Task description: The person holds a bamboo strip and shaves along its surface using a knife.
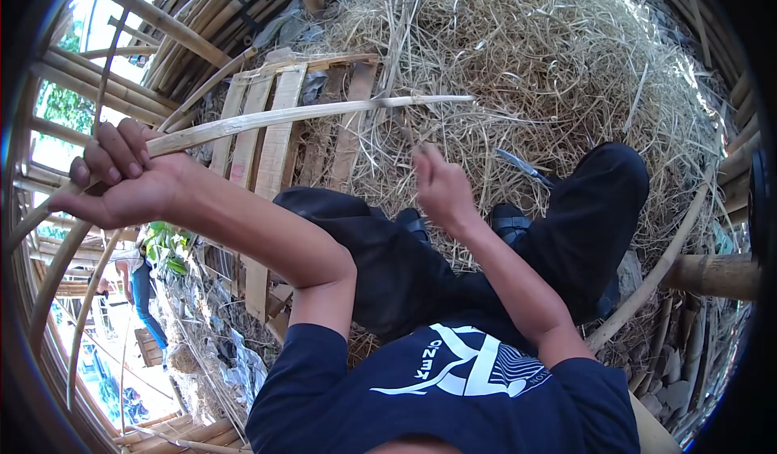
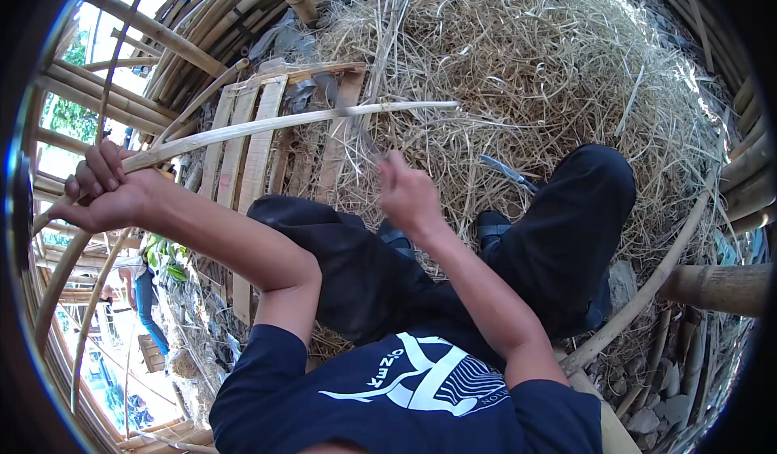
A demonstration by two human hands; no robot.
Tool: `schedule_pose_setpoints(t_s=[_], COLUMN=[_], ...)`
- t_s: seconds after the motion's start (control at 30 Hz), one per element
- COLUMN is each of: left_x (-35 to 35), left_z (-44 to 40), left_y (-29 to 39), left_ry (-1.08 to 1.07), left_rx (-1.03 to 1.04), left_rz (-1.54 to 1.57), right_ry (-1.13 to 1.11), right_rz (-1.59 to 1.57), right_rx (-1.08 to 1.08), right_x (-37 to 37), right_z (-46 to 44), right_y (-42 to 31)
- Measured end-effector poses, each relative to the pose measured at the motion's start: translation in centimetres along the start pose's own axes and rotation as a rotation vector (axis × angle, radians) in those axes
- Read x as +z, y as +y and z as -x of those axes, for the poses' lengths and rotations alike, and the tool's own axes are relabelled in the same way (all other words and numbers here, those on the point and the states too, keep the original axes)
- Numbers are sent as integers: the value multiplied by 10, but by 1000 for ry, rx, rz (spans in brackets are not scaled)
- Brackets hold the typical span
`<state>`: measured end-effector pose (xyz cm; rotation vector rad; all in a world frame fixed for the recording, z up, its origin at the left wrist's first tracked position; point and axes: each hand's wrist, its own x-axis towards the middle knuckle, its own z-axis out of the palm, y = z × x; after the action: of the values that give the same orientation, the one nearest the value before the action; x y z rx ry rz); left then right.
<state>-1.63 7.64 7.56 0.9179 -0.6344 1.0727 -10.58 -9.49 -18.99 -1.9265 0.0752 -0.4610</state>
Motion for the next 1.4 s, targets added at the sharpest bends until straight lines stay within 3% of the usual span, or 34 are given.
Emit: schedule_pose_setpoints(t_s=[0.07, 0.23, 0.3, 0.4, 0.53, 0.6, 0.7, 0.87, 0.93, 1.1, 1.17, 1.3, 1.4], left_x=[-7, -6, -5, -6, -15, -18, -13, -21, -26, -42, -44, -47, -45], left_z=[0, -4, -4, -3, -5, -6, -4, -10, -13, -22, -21, -22, -20], left_y=[-3, -6, -4, 0, -2, -4, -1, -2, -2, -6, -6, -5, -6], left_ry=[33, -25, -42, -69, -78, -70, -67, -188, -232, -367, -387, -443, -519], left_rx=[11, -30, -35, -41, -49, -58, -51, -77, -118, -175, -174, -219, -228], left_rz=[-40, 71, 87, 91, 92, 76, 124, 257, 324, 473, 493, 606, 777], right_ry=[-2, 0, -50, -41, 8, 37, 38, -7, -40, 53, 67, 59, -4], right_rz=[97, -4, -52, -50, 44, 203, 120, -5, -9, 44, 133, 131, -1], right_rx=[445, 366, 124, -29, 113, 440, 502, 279, 99, 225, 564, 549, 388], right_x=[-6, -16, -13, -8, -3, -11, -21, -14, -11, -15, -22, -31, -35], right_z=[-4, -10, -5, 1, 1, -4, -3, 4, 2, -2, -6, 3, -1], right_y=[23, -20, -42, -45, 15, 38, 36, -14, -13, 43, 60, 38, -6])
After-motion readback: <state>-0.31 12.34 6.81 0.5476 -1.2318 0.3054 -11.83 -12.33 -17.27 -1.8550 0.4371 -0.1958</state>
